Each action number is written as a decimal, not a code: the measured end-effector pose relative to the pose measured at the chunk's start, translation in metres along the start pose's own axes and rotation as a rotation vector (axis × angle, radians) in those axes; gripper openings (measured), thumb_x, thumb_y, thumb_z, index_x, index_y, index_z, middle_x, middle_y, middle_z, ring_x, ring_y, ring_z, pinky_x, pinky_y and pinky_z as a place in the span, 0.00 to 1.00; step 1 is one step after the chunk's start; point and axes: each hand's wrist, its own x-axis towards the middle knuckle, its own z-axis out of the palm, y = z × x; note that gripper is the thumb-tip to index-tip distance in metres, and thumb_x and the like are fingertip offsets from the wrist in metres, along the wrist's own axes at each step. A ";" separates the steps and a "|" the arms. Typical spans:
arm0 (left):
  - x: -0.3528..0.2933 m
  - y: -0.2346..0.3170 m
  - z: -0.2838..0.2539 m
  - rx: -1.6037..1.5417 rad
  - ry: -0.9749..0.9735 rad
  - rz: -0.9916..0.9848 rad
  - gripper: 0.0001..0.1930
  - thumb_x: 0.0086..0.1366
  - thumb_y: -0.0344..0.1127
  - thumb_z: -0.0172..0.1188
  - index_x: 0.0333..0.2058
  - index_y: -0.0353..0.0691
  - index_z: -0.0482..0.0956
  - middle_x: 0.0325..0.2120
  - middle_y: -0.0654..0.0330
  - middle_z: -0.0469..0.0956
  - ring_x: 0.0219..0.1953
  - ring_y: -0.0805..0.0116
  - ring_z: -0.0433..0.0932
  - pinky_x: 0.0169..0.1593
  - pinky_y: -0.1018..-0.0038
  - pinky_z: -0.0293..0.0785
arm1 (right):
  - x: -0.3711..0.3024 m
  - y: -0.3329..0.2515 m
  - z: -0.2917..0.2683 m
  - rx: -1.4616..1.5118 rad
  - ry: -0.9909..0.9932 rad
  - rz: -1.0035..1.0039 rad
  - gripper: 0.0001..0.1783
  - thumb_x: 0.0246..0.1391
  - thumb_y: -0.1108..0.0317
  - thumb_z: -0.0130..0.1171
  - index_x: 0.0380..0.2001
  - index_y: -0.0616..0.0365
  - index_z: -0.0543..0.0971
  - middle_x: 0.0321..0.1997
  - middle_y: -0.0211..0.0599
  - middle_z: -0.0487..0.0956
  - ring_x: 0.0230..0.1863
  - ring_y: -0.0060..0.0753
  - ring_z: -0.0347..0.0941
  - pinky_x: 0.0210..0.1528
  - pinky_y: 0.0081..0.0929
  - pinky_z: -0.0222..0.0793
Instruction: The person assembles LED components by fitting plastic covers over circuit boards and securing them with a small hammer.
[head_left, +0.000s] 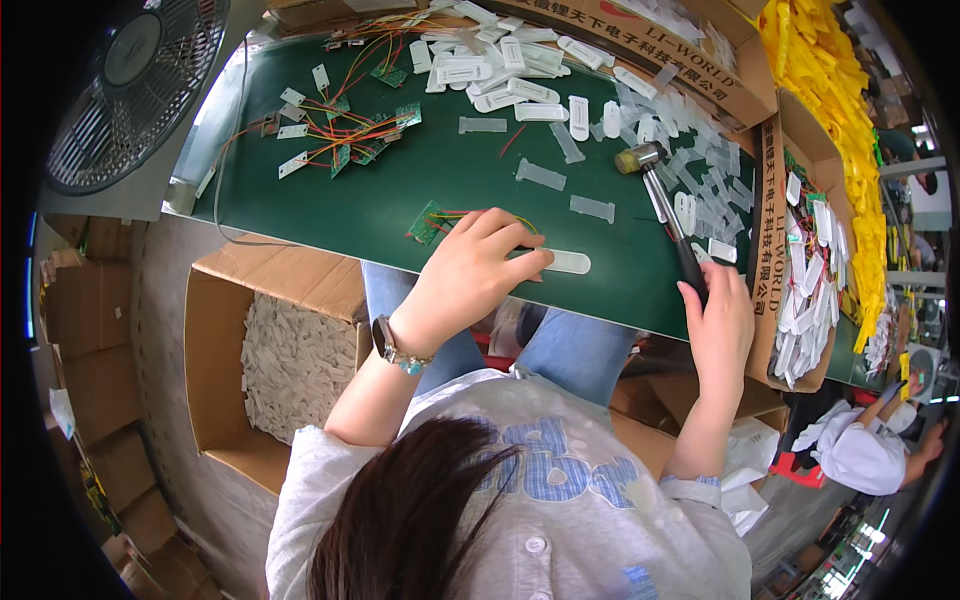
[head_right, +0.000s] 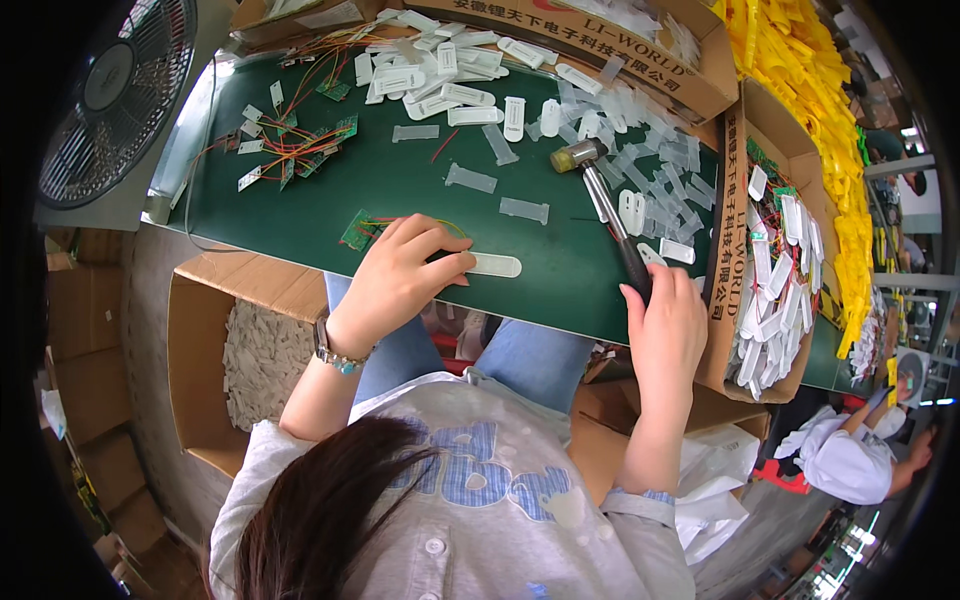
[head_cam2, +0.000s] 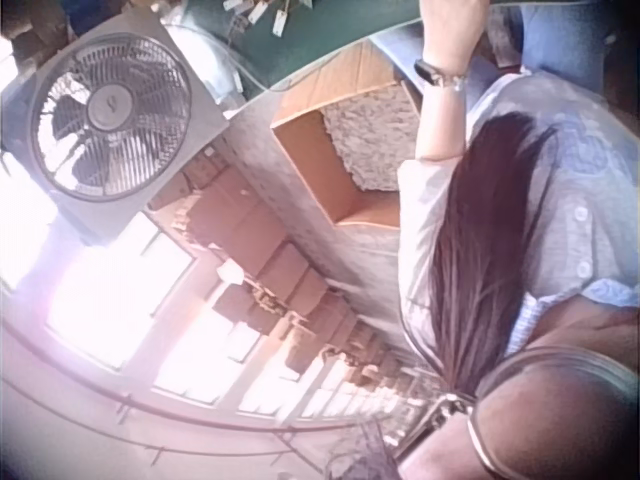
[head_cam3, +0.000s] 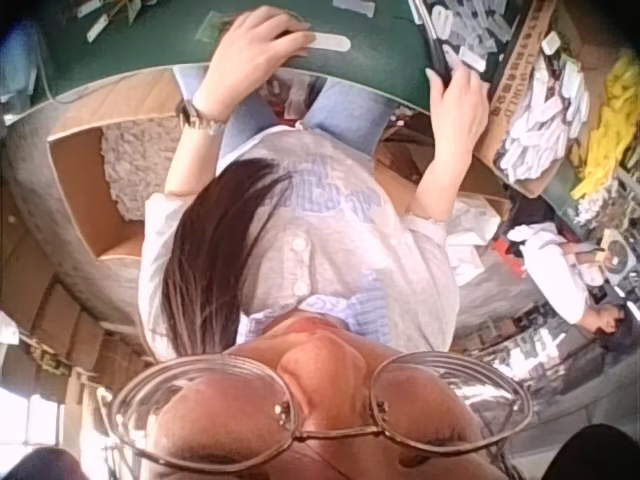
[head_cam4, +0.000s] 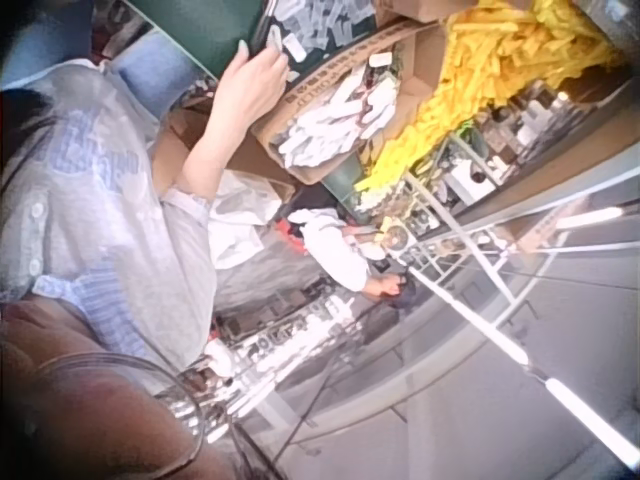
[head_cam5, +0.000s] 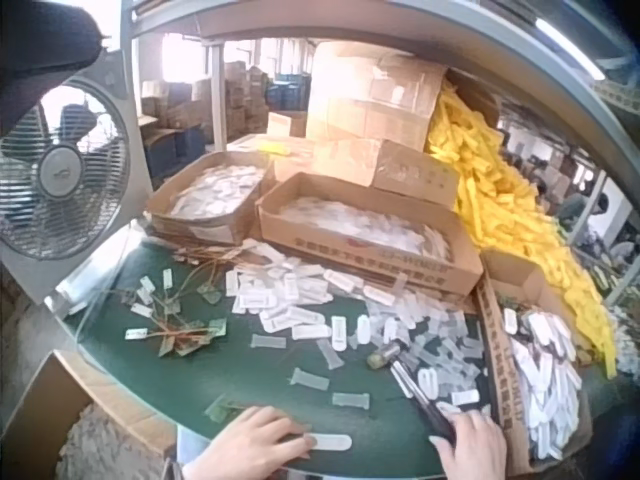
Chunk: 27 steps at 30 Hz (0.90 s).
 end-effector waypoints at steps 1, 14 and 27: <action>0.001 0.000 0.000 -0.004 -0.006 0.008 0.10 0.53 0.35 0.68 0.35 0.45 0.80 0.38 0.66 0.79 0.44 0.62 0.76 0.48 0.65 0.74 | -0.004 0.006 0.011 0.099 -0.027 0.048 0.14 0.56 0.64 0.64 0.41 0.59 0.76 0.38 0.40 0.78 0.40 0.43 0.75 0.43 0.41 0.70; -0.002 -0.003 0.004 0.002 0.000 0.013 0.11 0.54 0.36 0.67 0.36 0.45 0.79 0.39 0.66 0.78 0.45 0.62 0.76 0.50 0.64 0.74 | -0.059 0.011 -0.006 0.618 -0.203 0.112 0.09 0.65 0.69 0.55 0.44 0.62 0.71 0.24 0.40 0.77 0.20 0.28 0.74 0.24 0.31 0.69; -0.002 0.000 -0.001 -0.163 -0.003 -0.191 0.21 0.51 0.36 0.71 0.43 0.38 0.75 0.40 0.62 0.80 0.45 0.55 0.76 0.50 0.63 0.74 | -0.079 0.005 -0.029 0.256 -0.078 -0.113 0.16 0.55 0.75 0.62 0.47 0.65 0.74 0.30 0.49 0.82 0.28 0.53 0.80 0.30 0.44 0.75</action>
